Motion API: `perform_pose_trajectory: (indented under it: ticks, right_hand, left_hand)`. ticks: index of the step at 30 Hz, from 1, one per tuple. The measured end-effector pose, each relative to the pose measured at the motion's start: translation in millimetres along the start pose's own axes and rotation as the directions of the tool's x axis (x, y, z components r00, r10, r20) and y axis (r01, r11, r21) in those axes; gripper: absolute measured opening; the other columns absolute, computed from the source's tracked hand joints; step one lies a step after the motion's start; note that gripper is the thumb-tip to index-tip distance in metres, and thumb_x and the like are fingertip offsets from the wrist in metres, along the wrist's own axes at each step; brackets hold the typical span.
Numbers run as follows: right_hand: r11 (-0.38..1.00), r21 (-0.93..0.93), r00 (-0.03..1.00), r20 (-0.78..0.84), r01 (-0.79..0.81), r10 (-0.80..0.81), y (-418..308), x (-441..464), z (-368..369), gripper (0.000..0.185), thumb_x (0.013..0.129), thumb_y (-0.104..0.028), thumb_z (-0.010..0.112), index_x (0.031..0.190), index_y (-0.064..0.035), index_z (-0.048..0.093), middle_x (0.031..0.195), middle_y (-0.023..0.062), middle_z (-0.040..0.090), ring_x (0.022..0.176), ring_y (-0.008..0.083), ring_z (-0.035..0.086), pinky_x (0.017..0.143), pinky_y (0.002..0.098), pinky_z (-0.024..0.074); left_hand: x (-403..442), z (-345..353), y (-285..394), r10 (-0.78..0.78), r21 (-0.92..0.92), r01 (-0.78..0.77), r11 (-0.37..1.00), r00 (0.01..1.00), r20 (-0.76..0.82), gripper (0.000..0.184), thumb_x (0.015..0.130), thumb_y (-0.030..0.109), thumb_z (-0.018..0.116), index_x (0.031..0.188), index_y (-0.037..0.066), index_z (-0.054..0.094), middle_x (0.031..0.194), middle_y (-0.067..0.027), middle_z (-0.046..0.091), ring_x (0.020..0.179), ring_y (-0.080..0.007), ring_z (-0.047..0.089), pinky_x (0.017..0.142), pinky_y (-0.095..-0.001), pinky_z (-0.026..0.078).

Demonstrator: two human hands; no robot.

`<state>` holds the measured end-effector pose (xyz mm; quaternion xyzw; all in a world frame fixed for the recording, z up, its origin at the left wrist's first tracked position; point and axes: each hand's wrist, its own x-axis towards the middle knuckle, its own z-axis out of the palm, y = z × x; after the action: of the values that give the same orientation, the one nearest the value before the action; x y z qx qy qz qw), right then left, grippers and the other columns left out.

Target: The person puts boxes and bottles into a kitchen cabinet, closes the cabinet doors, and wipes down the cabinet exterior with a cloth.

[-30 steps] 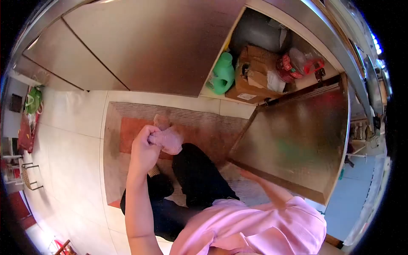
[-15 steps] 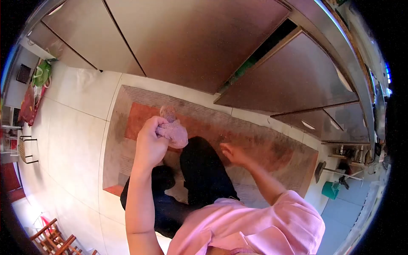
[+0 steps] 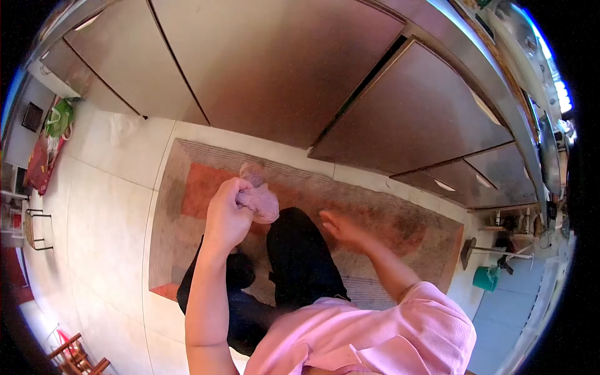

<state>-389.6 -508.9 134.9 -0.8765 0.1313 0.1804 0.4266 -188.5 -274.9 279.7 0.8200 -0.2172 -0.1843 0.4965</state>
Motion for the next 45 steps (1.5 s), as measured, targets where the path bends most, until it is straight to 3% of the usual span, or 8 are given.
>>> perform_pose_trajectory:
  ticks: [11,15,21,29,31,34,41,45]
  right_hand:
    - [0.938,0.297,0.950,-0.301,0.177,-0.084,-93.9,-19.1,-140.1,0.048,0.084,-0.016,0.055,0.128,-0.0086,0.038,0.122,0.0127,0.047,0.115,0.0227,0.043,0.095,0.0347,0.0354]
    - [0.897,-0.002,0.847,-0.330,0.442,-0.418,-121.4,-2.5,-79.2,0.064,0.076,-0.021,0.065,0.130,-0.0056,0.033,0.136,0.0152,0.029,0.125,0.0279,0.030,0.104,0.0380,0.0226]
    - [0.446,0.732,0.834,-0.547,0.515,-0.064,-71.3,31.0,-31.6,0.032,0.082,-0.010,0.053,0.112,-0.0038,0.050,0.108,0.0073,0.055,0.101,0.0179,0.052,0.086,0.0308,0.0419]
    - [0.754,0.015,-0.116,-0.986,0.657,0.121,-68.9,-60.0,-221.2,0.033,0.075,-0.002,0.054,0.108,-0.0025,0.051,0.110,0.0098,0.053,0.099,0.0179,0.052,0.085,0.0292,0.0414]
    - [0.956,-0.261,-0.389,-0.901,0.136,-0.191,-66.7,-37.2,-247.8,0.037,0.074,-0.005,0.056,0.111,-0.0046,0.050,0.112,0.0159,0.050,0.104,0.0253,0.049,0.088,0.0356,0.0386]
    - [0.914,-0.305,-0.392,-0.832,-0.267,-0.392,-100.5,10.3,-244.8,0.042,0.073,-0.012,0.062,0.114,-0.0056,0.052,0.117,0.0156,0.048,0.111,0.0287,0.043,0.094,0.0381,0.0333]
    - [0.688,-0.706,-0.193,-0.661,-0.171,-0.726,-157.2,62.5,-227.6,0.034,0.069,-0.012,0.061,0.102,-0.0155,0.055,0.117,0.0112,0.047,0.098,0.0297,0.045,0.086,0.0405,0.0332]
    - [0.811,-0.524,-0.075,-0.827,-0.259,-0.558,-105.3,7.7,-246.3,0.024,0.073,-0.014,0.055,0.097,-0.0137,0.058,0.111,0.0046,0.052,0.092,0.0284,0.051,0.079,0.0374,0.0439]
  left_hand:
    - [12.7,7.8,-15.3,0.043,0.017,-0.044,0.999,0.998,0.052,0.025,0.064,-0.008,0.052,0.087,0.001,0.055,0.081,-0.0084,0.058,0.080,-0.0197,0.057,0.072,-0.0284,0.045]
    - [13.0,31.6,-2.7,0.080,-0.564,0.109,0.819,0.951,0.299,0.038,0.074,-0.001,0.054,0.111,0.002,0.047,0.102,-0.0056,0.052,0.096,-0.0171,0.051,0.084,-0.0281,0.040]
    - [6.8,51.8,14.5,0.164,-0.610,0.281,0.741,0.806,0.569,0.060,0.082,0.004,0.053,0.135,0.005,0.026,0.130,-0.0129,0.038,0.115,-0.0187,0.041,0.096,-0.0304,0.033]
    - [21.8,40.4,-3.5,-0.183,-0.287,0.316,0.904,0.894,0.410,0.034,0.086,0.008,0.050,0.119,0.003,0.046,0.109,-0.0081,0.055,0.098,-0.0165,0.054,0.084,-0.0280,0.041]
    - [18.0,43.8,-1.7,-0.166,-0.286,0.320,0.903,0.875,0.456,0.031,0.087,0.008,0.050,0.117,0.002,0.047,0.108,-0.0080,0.055,0.096,-0.0162,0.055,0.083,-0.0272,0.042]
    - [16.4,45.7,0.9,-0.143,-0.255,0.291,0.922,0.869,0.474,0.028,0.088,0.009,0.049,0.114,0.001,0.049,0.104,-0.0073,0.056,0.093,-0.0163,0.057,0.081,-0.0268,0.042]
    - [29.1,60.1,-0.4,-0.154,-0.194,0.285,0.939,0.850,0.505,0.027,0.088,0.010,0.049,0.113,0.000,0.050,0.099,-0.0071,0.057,0.092,-0.0147,0.057,0.079,-0.0254,0.043]
    - [20.7,55.6,3.2,-0.179,-0.085,0.269,0.959,0.813,0.554,0.032,0.088,0.015,0.050,0.117,0.000,0.048,0.106,-0.0085,0.056,0.095,-0.0178,0.057,0.083,-0.0283,0.043]
